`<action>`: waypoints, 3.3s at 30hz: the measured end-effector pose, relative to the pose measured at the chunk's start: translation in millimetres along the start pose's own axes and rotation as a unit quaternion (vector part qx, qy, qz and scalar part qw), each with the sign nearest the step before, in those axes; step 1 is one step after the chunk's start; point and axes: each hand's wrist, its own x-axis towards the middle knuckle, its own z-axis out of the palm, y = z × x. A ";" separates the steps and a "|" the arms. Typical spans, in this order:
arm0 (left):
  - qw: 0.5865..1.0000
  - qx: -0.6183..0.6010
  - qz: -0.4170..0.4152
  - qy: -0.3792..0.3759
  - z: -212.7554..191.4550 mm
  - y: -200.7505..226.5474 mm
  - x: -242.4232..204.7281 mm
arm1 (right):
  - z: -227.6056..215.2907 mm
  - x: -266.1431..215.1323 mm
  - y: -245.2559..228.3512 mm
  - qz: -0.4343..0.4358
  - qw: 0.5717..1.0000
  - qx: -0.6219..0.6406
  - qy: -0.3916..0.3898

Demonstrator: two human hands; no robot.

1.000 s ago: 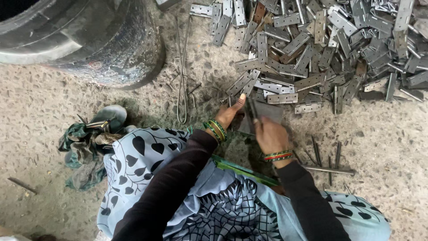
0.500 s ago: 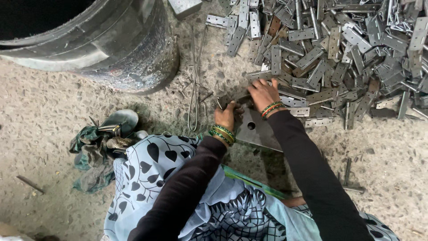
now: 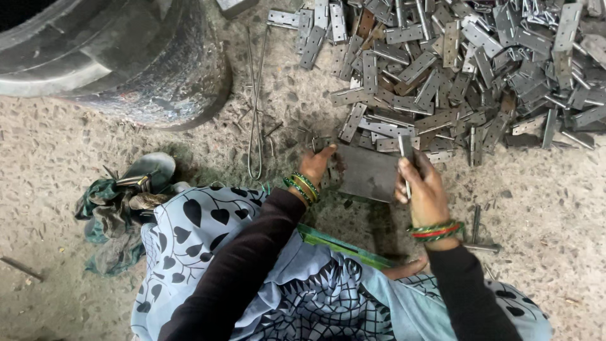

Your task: The person sits on the floor and assembles metal hinges by inserting pins into the knuckles using a metal rod. They pick up hinge halves from a pile, align them on a metal block, insert the pin, and tap it into place before moving the assembled unit aside.

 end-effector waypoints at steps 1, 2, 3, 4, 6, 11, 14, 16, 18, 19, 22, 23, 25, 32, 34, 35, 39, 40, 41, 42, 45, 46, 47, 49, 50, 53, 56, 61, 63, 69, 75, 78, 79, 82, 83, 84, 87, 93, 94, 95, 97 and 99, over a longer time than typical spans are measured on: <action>0.999 0.033 -0.014 -0.005 0.2 -2.2 -1.7 | -1.1 -12.9 11.2 -0.091 0.995 -0.050 0.001; 0.999 0.025 -0.019 -0.017 1.0 -0.2 -2.1 | 1.3 -16.8 24.8 -0.104 0.987 -0.117 0.038; 0.999 0.017 -0.023 -0.030 1.2 2.1 -3.7 | 9.0 -12.1 41.7 -0.115 0.973 -0.183 0.076; 0.999 0.008 -0.029 -0.041 0.0 3.7 -6.6 | 11.2 -6.7 56.2 -0.125 0.954 -0.249 0.110; 0.997 0.002 -0.040 -0.071 -3.1 6.5 -12.0 | 7.1 3.1 80.1 0.121 0.970 -0.198 0.070; 0.997 -0.025 -0.019 -0.067 -4.0 -1.3 -12.4 | -10.1 8.2 105.5 -0.132 0.939 -0.308 0.077; 0.995 -0.025 0.026 -0.090 -1.7 -8.1 -0.8 | -7.4 14.9 102.1 -0.162 0.920 -0.343 0.094; 0.995 -0.029 0.023 -0.091 0.4 -16.1 4.4 | -3.6 19.6 99.9 -0.124 0.897 -0.418 0.074; 0.999 0.004 0.023 -0.049 2.6 -18.5 7.8 | 0.3 26.8 94.7 -0.026 0.907 -0.417 0.058; 0.999 0.021 0.026 -0.027 3.0 -18.0 7.7 | 1.7 28.5 90.5 0.027 0.906 -0.417 0.062; 0.988 -0.014 0.053 -0.144 7.4 -18.2 -5.0 | 8.5 21.4 74.4 -0.188 0.884 -0.424 0.062; 0.984 -0.031 0.084 -0.152 9.3 -14.8 -9.8 | 13.0 18.1 67.0 -0.144 0.897 -0.415 0.043; 0.974 -0.061 0.147 -0.163 8.7 -6.4 -19.5 | 27.9 9.9 52.8 -0.057 0.919 -0.391 0.004; 0.981 -0.150 -0.015 -0.124 1.1 17.4 -34.1 | 53.2 9.8 25.6 -0.182 0.887 -0.424 0.027; 0.968 -0.203 -0.032 -0.146 0.4 24.7 -39.2 | 51.5 8.7 26.6 -0.236 0.894 -0.376 -0.055; 0.966 -0.203 -0.023 -0.159 0.9 30.0 -41.7 | 48.9 12.1 26.6 -0.262 0.878 -0.396 -0.064; 0.961 -0.243 -0.022 -0.132 -8.8 49.9 -56.7 | 29.2 46.1 32.2 -0.209 0.867 -0.451 -0.033; 0.958 -0.264 -0.029 -0.112 -9.5 55.3 -60.7 | 18.0 61.6 31.7 -0.257 0.819 -0.513 0.003; 0.959 -0.258 -0.054 -0.105 -10.4 60.0 -65.0 | 5.2 74.8 32.3 -0.304 0.763 -0.569 0.039; 0.960 -0.253 -0.076 -0.098 -11.2 65.4 -68.5 | -8.5 79.5 36.3 -0.326 0.731 -0.597 0.060; 0.953 -0.257 -0.065 -0.145 -15.2 76.5 -75.5 | -33.4 93.7 47.0 -0.339 0.672 -0.651 0.101; 0.948 -0.261 -0.050 -0.172 -15.5 77.0 -77.3 | -35.8 93.8 50.3 -0.309 0.683 -0.655 0.099; 0.950 -0.261 -0.033 -0.171 -15.3 76.8 -77.5 | -37.0 91.8 51.3 -0.278 0.694 -0.658 0.097; 0.951 -0.255 -0.005 -0.174 -13.2 70.4 -77.4 | -40.3 76.7 46.2 -0.268 0.753 -0.585 0.133; 0.954 -0.253 -0.008 -0.163 -13.0 68.8 -74.2 | -38.0 72.2 38.1 -0.263 0.780 -0.546 0.153; 0.958 -0.249 -0.009 -0.140 -11.3 59.2 -63.8 | -50.3 45.0 -3.0 -0.313 0.825 -0.437 0.174; 0.973 -0.203 0.008 -0.108 -9.5 46.1 -49.1 | -50.3 25.9 -23.7 -0.470 0.765 -0.379 0.224; 0.980 -0.181 -0.006 -0.081 -3.8 22.2 -29.8 | -1.7 18.3 43.9 -0.234 0.747 -0.610 0.120; 0.990 -0.140 -0.008 -0.034 -1.5 24.2 -23.1 | 6.4 21.0 69.9 -0.135 0.741 -0.652 0.089; 0.969 -0.224 0.010 -0.106 -5.6 36.9 -35.3 | -4.1 21.3 88.4 -0.202 0.758 -0.612 0.104; 0.980 -0.144 0.073 -0.120 -0.8 29.1 -43.8 | 4.0 24.2 71.7 -0.156 0.807 -0.553 0.134; 0.978 -0.078 0.105 -0.163 7.7 15.2 -39.7 | 13.8 20.2 56.9 -0.194 0.844 -0.487 0.114; 0.975 -0.063 0.111 -0.184 11.0 8.9 -39.4 | 18.1 16.0 53.0 -0.207 0.840 -0.487 0.115; 0.960 0.060 0.247 -0.116 13.9 -2.1 -42.3 | 39.6 4.0 43.0 -0.249 0.829 -0.487 0.113; 0.966 0.025 0.216 -0.138 14.2 -2.4 -43.9 | 45.3 0.7 40.1 -0.263 0.824 -0.489 0.112; 0.969 -0.008 0.185 -0.161 14.1 -0.5 -45.4 | 48.2 -1.0 36.7 -0.277 0.819 -0.490 0.112; 0.974 -0.044 0.146 -0.166 11.6 7.3 -49.7 | 45.9 -3.1 32.9 -0.205 0.873 -0.439 0.060; 0.984 -0.103 0.087 -0.112 10.9 19.7 -44.0 | 19.7 16.3 45.7 -0.085 0.949 -0.299 -0.043; 0.992 -0.072 0.071 -0.076 9.9 19.6 -41.8 | 18.5 19.7 49.2 -0.054 0.962 -0.264 -0.045; 0.986 -0.111 0.079 -0.099 8.6 18.5 -40.0 | 17.6 23.0 51.9 -0.023 0.972 -0.228 -0.047; 0.967 -0.191 0.091 -0.143 9.0 11.8 -40.4 | 12.5 24.8 54.6 0.003 0.977 -0.211 -0.035; 0.970 -0.143 0.132 -0.143 10.5 8.1 -39.3 | 10.3 24.5 53.0 -0.014 0.969 -0.247 -0.001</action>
